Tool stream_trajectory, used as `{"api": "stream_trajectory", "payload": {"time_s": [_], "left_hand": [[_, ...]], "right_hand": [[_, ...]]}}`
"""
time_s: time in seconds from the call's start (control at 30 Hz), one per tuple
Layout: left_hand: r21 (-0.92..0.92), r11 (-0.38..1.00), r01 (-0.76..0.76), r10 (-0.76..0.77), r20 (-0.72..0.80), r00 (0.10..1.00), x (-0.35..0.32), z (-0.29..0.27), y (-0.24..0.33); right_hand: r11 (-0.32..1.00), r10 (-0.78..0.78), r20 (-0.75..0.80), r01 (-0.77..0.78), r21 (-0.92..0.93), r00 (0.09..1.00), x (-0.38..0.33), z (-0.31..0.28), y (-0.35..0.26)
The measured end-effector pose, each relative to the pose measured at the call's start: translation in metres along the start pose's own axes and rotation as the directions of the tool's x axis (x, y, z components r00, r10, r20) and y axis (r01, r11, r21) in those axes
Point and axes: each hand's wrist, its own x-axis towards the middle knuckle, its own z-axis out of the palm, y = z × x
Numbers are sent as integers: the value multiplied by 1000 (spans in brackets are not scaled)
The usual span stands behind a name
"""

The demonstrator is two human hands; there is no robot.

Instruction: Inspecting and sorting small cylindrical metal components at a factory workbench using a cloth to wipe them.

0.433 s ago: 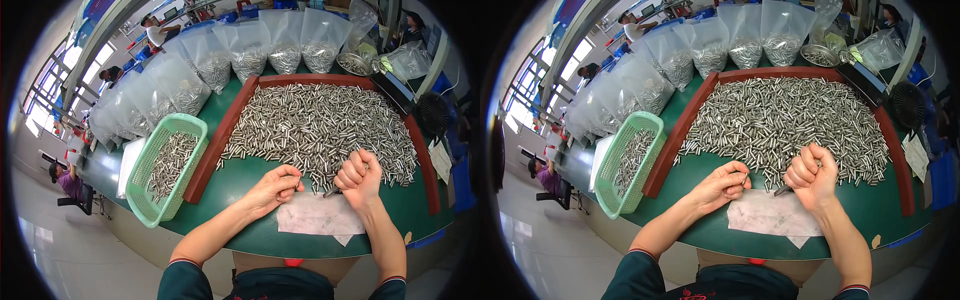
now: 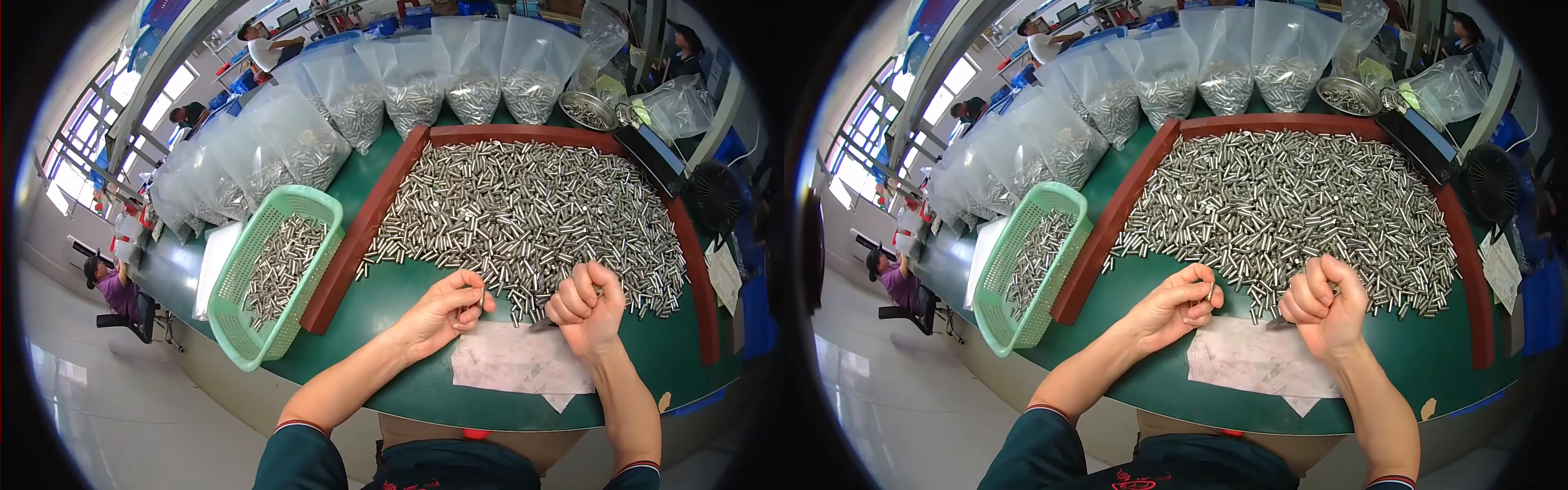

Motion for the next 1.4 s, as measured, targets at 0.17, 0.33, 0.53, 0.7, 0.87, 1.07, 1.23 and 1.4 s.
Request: {"api": "stream_trajectory", "payload": {"time_s": [0.17, 0.33, 0.53, 0.7, 0.87, 1.07, 1.23, 1.4], "left_hand": [[-108, 994, 33, -36, -26, 999, 0, 0, 4], [-33, 996, -89, 87, -35, 996, 2, -6, 10], [700, 673, -236, 450, -134, 883, 5, -3, 13], [977, -18, -212, 618, 178, 766, 9, 4, -1], [956, -233, -178, 610, 286, 739, 22, 9, -13], [960, -263, -95, 553, 231, 801, 18, 10, -14], [984, -48, -171, 510, 171, 843, 7, 23, -10], [970, -117, -213, 363, 241, 900, -5, 22, -22]], "right_hand": [[1000, -23, -16, 23, 12, 1000, 0, 1, -2], [1000, -16, 3, 16, 21, 1000, 0, 1, -1], [999, -19, 34, 18, 38, 999, 3, -5, 0], [999, -17, 41, 15, 29, 999, 2, -4, 3], [1000, -1, 52, 0, 24, 999, 0, -3, 5], [999, -19, 66, 16, 38, 998, 0, -3, 6], [992, -129, 88, 129, 1, 988, -6, -2, 7], [969, -190, 121, 206, -135, 974, -13, 10, 21]]}}
